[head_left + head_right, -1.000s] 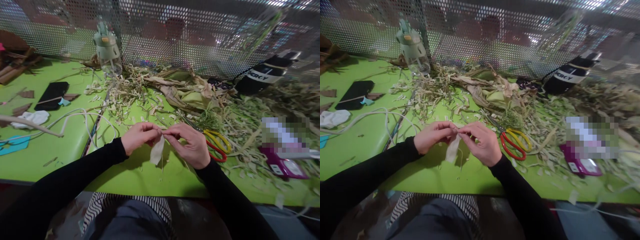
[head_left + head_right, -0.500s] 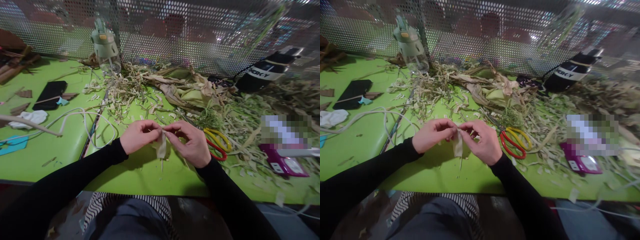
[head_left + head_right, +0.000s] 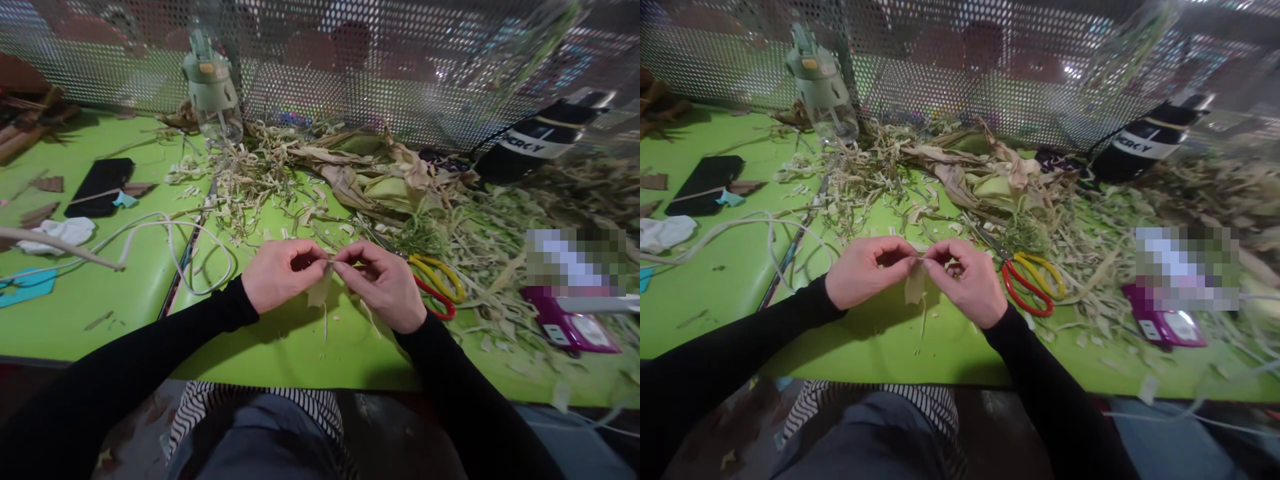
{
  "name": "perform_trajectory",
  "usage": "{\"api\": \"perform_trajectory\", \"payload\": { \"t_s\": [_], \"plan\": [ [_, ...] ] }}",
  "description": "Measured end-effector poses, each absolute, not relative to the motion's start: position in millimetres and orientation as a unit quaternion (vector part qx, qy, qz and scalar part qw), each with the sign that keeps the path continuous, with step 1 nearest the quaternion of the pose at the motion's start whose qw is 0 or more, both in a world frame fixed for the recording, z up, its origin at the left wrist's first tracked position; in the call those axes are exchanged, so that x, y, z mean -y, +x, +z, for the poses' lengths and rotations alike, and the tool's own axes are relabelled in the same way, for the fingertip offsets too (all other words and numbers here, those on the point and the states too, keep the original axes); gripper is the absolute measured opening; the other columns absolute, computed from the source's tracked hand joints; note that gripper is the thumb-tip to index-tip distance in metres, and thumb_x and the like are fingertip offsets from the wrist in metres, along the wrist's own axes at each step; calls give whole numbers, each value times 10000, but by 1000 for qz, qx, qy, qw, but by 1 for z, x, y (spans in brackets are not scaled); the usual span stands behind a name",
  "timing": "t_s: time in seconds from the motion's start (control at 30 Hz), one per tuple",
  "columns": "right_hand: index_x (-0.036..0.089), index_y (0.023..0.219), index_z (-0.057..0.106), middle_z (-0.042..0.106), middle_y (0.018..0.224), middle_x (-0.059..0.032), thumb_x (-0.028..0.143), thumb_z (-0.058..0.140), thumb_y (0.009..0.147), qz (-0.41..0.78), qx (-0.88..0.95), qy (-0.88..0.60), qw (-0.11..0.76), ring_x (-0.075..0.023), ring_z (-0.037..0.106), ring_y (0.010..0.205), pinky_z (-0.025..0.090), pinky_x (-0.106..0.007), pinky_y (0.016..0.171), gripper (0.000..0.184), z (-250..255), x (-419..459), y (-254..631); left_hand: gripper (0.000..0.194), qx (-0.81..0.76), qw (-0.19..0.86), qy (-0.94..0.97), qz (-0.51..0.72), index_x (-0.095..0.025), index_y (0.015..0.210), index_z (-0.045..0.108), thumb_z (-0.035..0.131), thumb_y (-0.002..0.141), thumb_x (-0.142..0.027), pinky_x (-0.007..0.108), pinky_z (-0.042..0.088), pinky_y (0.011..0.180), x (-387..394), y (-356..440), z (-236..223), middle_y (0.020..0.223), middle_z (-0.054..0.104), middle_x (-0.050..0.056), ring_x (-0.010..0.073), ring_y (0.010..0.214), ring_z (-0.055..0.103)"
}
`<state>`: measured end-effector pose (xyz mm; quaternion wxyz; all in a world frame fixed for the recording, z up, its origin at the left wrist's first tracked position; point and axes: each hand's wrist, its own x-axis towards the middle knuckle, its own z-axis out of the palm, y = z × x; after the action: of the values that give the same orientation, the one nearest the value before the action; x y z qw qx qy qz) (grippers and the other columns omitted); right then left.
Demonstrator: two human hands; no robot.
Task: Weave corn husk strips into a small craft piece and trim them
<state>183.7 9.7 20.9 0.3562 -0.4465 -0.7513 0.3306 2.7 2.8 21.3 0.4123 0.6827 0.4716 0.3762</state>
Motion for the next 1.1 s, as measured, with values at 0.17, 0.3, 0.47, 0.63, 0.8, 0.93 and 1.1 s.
{"api": "perform_trajectory", "payload": {
  "t_s": [0.17, 0.3, 0.47, 0.63, 0.8, 0.93, 1.1],
  "plan": [
    [173, 792, 628, 624, 718, -6, 238, 615, 822, 285, 762, -451, 367, -98, 552, 590, 441, -217, 493, 73, 21, -9, 182, 190, -475, 445, 664, 368, -128, 789, 647, 591, 781, -310, 191, 410, 542, -4, 4, 19, 669, 637, 1, 69, 550, 499],
    [178, 845, 650, 657, 777, -18, 240, 629, 818, 263, 776, -436, 374, -115, 595, 658, 477, -224, 531, 71, 22, -8, 180, 172, -464, 442, 668, 379, -132, 776, 636, 575, 792, -292, 194, 412, 563, -4, 4, 17, 672, 629, -1, 69, 568, 502],
    [182, 812, 650, 649, 735, -5, 227, 626, 825, 219, 787, -428, 386, -103, 580, 619, 472, -218, 512, 53, 20, -7, 180, 155, -473, 454, 660, 367, -135, 788, 633, 568, 794, -276, 198, 409, 572, -3, 4, 18, 681, 622, 0, 71, 574, 496],
    [194, 805, 638, 646, 718, -3, 177, 604, 826, 152, 813, -404, 391, -102, 561, 592, 467, -227, 499, 44, 20, -5, 179, 161, -453, 528, 623, 357, -132, 774, 606, 541, 816, -273, 212, 439, 615, -3, 3, 19, 694, 622, 8, 81, 606, 527],
    [206, 833, 656, 699, 780, -36, 143, 601, 818, 53, 856, -349, 378, -138, 608, 658, 503, -266, 562, 85, 20, -6, 183, 113, -450, 607, 550, 355, -128, 732, 592, 549, 803, -206, 198, 440, 578, -5, 5, 25, 636, 598, -13, 61, 544, 505],
    [200, 885, 668, 722, 822, -54, 111, 606, 806, 2, 884, -303, 357, -174, 648, 728, 536, -309, 666, 135, 21, -8, 188, 83, -463, 632, 518, 343, -125, 719, 599, 578, 775, -181, 197, 439, 560, -6, 4, 29, 610, 583, -22, 60, 527, 503],
    [212, 868, 679, 721, 817, -42, 120, 591, 823, 31, 879, -305, 364, -171, 653, 741, 540, -315, 688, 136, 22, -8, 189, 155, -460, 619, 531, 351, -121, 729, 610, 620, 767, -271, 192, 434, 546, -6, 3, 28, 615, 587, -18, 62, 538, 509]
  ]
}}
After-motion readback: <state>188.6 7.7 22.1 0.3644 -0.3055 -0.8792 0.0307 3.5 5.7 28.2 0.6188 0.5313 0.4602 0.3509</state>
